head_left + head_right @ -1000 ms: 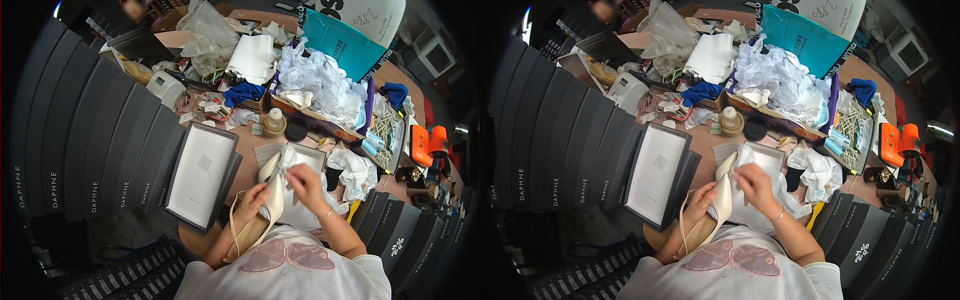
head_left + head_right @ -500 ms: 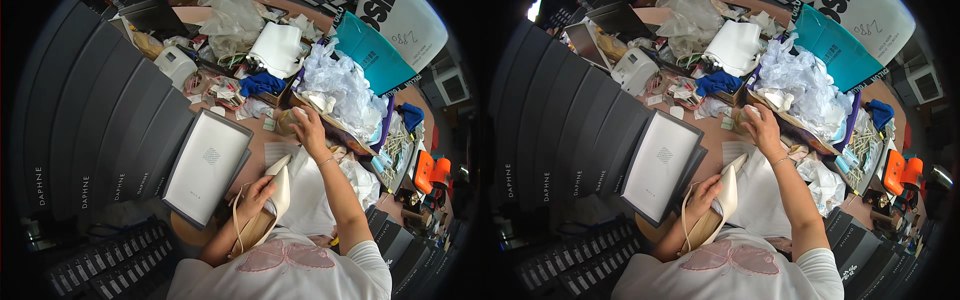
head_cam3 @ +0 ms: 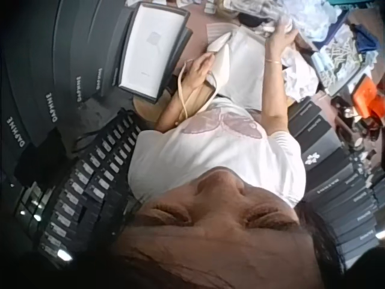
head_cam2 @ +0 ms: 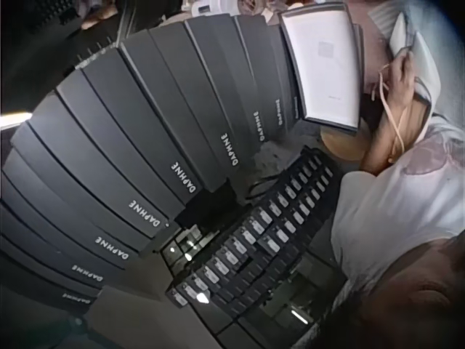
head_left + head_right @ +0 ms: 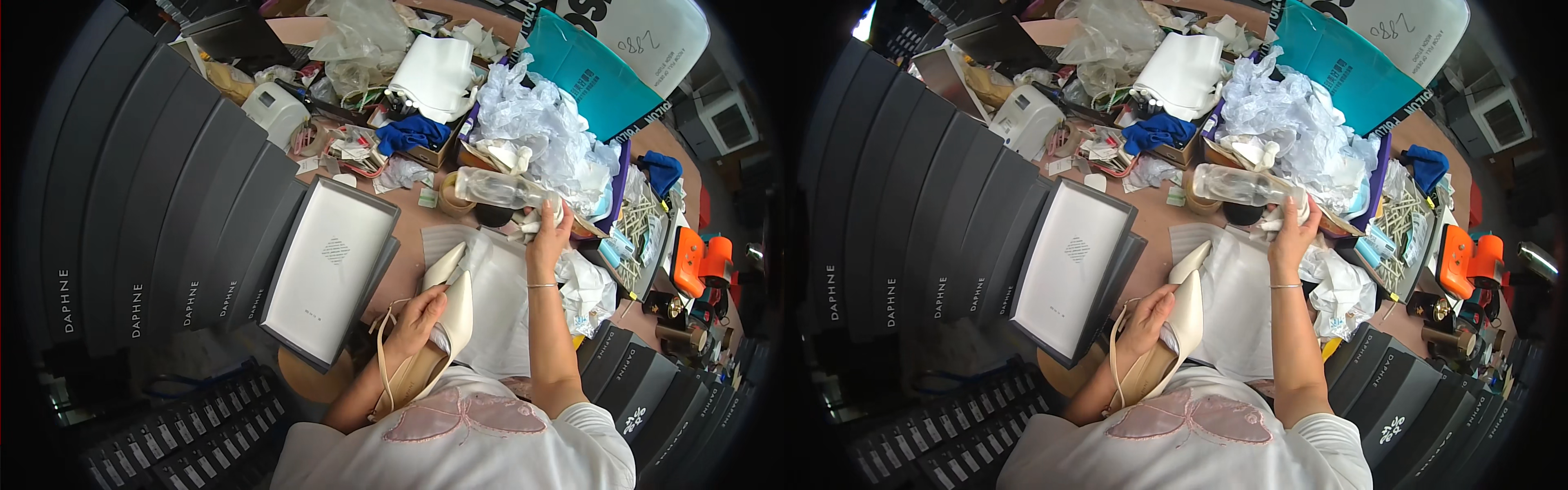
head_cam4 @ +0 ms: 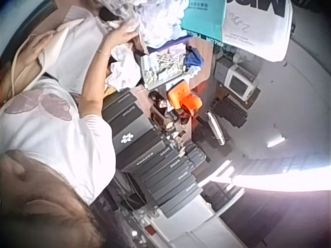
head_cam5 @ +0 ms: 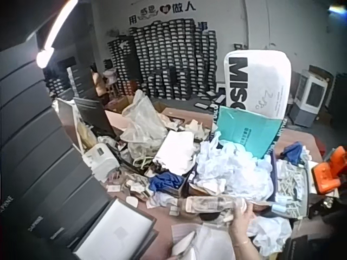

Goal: Inspecting, wiping, and marking high-heeled shoes at a packaging station.

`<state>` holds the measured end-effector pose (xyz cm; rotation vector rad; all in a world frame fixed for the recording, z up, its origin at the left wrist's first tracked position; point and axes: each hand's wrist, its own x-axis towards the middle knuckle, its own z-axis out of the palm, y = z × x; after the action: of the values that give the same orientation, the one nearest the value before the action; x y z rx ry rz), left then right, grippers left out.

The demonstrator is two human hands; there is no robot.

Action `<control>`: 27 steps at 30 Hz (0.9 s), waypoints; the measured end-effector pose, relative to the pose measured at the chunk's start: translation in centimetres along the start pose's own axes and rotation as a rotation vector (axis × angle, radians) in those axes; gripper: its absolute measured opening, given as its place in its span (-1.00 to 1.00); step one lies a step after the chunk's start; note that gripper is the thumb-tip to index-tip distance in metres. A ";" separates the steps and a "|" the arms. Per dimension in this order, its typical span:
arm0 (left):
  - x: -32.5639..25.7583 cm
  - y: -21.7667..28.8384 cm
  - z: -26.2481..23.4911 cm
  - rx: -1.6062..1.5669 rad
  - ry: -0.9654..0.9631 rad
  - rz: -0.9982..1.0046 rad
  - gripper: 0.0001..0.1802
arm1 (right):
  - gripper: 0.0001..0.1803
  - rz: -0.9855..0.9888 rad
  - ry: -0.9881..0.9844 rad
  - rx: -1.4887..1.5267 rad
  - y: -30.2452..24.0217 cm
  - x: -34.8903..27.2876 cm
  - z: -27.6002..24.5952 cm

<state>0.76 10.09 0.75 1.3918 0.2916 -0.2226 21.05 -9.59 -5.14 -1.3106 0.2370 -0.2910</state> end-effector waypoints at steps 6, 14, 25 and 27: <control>-0.7 2.4 0.2 0.169 -0.034 0.055 -0.47 | -0.54 -0.731 -0.553 -0.687 -0.7 -1.1 6.8; -0.2 2.5 0.7 0.225 -0.069 0.062 -0.45 | -0.79 -0.486 -0.614 -0.679 -3.7 -0.2 5.3; 0.1 4.8 7.5 0.317 -0.355 0.153 -0.49 | -0.66 -0.660 -0.588 -0.721 -15.6 -16.3 -9.4; -0.1 4.4 8.3 0.334 -0.409 0.158 -0.49 | -0.67 -0.689 -0.396 -0.756 -15.4 -14.9 -9.2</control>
<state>2.63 2.65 6.14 1.6496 -0.2039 -0.4315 2.80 -16.43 7.65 -2.1464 -0.5076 -0.5402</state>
